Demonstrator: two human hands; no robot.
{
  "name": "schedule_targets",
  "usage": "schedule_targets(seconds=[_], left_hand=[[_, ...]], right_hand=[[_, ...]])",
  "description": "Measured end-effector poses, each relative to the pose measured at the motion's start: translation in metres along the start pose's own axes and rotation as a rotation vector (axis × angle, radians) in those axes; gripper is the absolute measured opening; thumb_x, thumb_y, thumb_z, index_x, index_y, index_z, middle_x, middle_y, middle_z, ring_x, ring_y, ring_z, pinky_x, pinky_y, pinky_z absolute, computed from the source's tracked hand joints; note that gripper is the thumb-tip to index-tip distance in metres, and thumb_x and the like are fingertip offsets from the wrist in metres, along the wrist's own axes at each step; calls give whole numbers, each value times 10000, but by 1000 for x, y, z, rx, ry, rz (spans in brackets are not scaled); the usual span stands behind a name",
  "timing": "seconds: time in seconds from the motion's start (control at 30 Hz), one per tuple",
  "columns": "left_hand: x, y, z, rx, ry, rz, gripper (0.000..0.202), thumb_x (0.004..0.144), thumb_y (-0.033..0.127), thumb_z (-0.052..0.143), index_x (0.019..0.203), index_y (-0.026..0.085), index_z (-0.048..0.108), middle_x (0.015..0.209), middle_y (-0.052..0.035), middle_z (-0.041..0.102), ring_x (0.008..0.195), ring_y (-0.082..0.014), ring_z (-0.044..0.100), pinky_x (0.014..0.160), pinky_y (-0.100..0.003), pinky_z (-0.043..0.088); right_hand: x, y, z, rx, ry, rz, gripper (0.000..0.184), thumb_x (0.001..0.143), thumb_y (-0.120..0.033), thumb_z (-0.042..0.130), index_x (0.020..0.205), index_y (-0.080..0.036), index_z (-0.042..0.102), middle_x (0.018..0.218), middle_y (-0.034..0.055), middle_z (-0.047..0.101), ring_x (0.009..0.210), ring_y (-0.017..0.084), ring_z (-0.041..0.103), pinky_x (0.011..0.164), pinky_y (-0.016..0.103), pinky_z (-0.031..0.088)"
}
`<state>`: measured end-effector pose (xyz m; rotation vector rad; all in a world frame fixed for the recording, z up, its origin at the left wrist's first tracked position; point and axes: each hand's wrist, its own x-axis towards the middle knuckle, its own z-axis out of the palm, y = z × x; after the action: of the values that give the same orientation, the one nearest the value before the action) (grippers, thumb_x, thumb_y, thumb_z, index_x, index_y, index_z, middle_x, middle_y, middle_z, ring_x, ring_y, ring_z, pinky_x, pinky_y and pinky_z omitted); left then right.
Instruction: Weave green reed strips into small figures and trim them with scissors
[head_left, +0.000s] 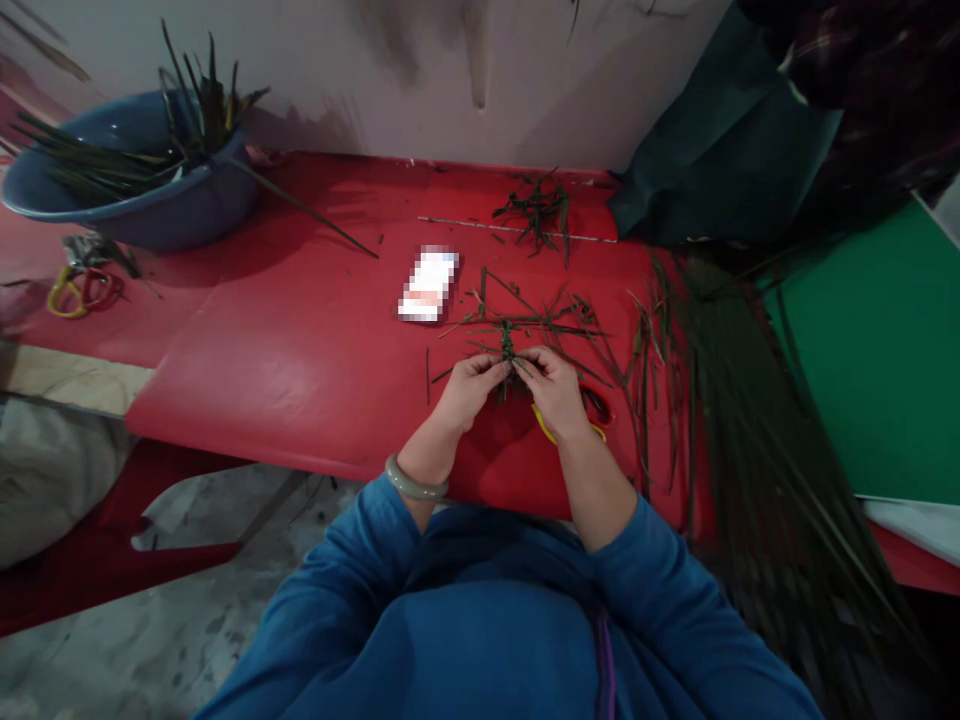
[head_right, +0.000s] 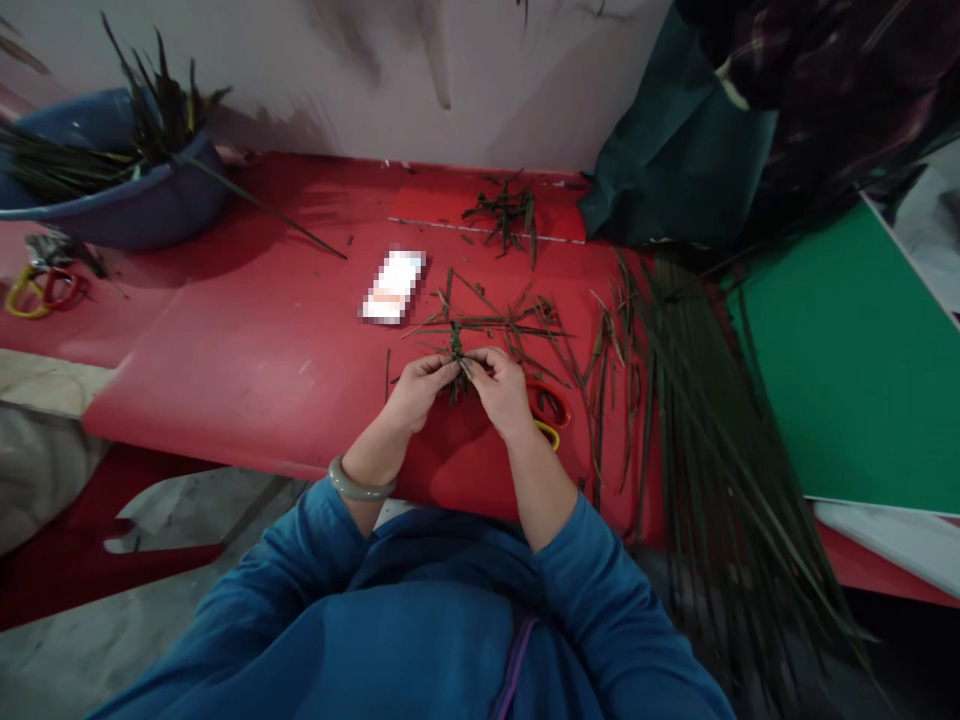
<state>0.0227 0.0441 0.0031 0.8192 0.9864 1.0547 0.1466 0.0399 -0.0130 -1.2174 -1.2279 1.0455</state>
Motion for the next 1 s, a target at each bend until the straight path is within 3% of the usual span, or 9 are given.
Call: schedule_targets(seconds=[0.33, 0.83, 1.0], left_hand=[[-1, 3, 1, -32, 28, 93, 163, 638, 288, 666, 671, 137, 614, 592, 23, 578, 551, -58, 491, 574, -207, 392], [-1, 3, 1, -49, 4, 93, 132, 634, 242, 655, 697, 139, 599, 610, 25, 572, 541, -56, 493, 561, -208, 401], [-1, 2, 0, -66, 6, 54, 142, 639, 261, 649, 688, 140, 595, 608, 27, 561, 541, -55, 488, 556, -204, 401]], right_hand=[[-1, -6, 4, 221, 0, 168, 165, 696, -346, 609, 682, -193, 550, 557, -62, 481, 503, 68, 411, 496, 211, 341], [-2, -9, 4, 129, -43, 159, 195, 664, -365, 624, 714, -196, 541, 594, -57, 499, 529, 80, 436, 528, 227, 387], [-4, -14, 5, 15, -9, 47, 185, 674, -344, 624, 761, -201, 547, 712, -21, 575, 661, 118, 529, 658, 270, 445]])
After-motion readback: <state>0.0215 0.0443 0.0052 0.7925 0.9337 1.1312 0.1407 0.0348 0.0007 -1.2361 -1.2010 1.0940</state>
